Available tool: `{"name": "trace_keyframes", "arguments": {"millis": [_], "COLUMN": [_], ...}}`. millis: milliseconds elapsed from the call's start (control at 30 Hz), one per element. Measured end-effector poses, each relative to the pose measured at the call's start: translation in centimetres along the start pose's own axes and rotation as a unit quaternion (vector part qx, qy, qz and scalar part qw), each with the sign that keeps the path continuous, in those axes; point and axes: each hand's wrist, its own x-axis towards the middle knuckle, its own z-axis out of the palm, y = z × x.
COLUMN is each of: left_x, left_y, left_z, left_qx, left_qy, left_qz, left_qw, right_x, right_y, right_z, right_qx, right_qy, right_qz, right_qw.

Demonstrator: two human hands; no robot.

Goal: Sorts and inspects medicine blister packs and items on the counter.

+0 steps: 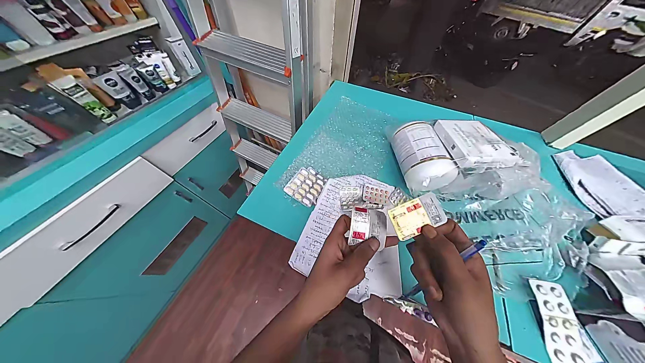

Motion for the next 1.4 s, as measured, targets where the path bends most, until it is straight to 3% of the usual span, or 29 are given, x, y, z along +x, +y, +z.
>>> {"name": "trace_keyframes", "arguments": {"millis": [133,300,467,633,800,867,967,1033,1133,1233,1333,1400], "left_x": [-0.3,-1.6,-2.6,-2.2,-2.3,-2.5,-2.7,-2.8,-2.6,-2.3,-1.8,-1.5], "left_y": [-0.8,-2.3,-2.9,-3.1,-2.7,-2.6,-2.3,-1.9,-1.6,-1.8,-2.1,-2.2], "left_z": [-0.4,-1.7,-3.1,-3.2,-3.9,-4.3,-4.8,-4.9,-5.2,-5.4,-5.2,-4.9], "left_qx": [0.035,0.111,0.103,0.064,0.038,0.028,0.015,0.016,0.010,0.009,0.021,0.025], "left_qy": [-0.027,-0.076,-0.102,-0.030,-0.026,-0.036,-0.052,-0.053,-0.034,-0.014,-0.007,-0.003], "left_qz": [-0.020,-0.035,-0.024,-0.056,-0.068,-0.074,-0.086,-0.085,-0.083,-0.091,-0.093,-0.093], "left_qw": [0.999,0.990,0.989,0.996,0.997,0.996,0.995,0.995,0.996,0.996,0.995,0.995], "right_x": [-0.3,-1.0,-1.0,0.3,4.7,6.7,9.0,9.4,7.8,6.1,4.4,3.5], "right_y": [0.3,1.8,3.2,2.8,2.3,2.6,2.8,3.6,4.5,3.9,2.6,1.8], "right_z": [-1.5,-3.1,-3.8,-3.0,-2.6,-1.6,0.3,0.5,-1.2,-2.8,-2.9,-2.3], "right_qx": [-0.152,-0.272,-0.380,-0.461,-0.630,-0.683,-0.731,-0.745,-0.742,-0.663,-0.476,-0.345], "right_qy": [-0.076,-0.081,-0.119,-0.153,-0.094,-0.088,-0.143,-0.162,-0.125,-0.071,-0.045,-0.046], "right_qz": [-0.006,-0.020,-0.045,-0.071,-0.103,-0.056,0.096,0.114,-0.048,-0.143,-0.072,0.019], "right_qw": [0.985,0.959,0.916,0.871,0.764,0.723,0.661,0.637,0.657,0.732,0.875,0.937]}}
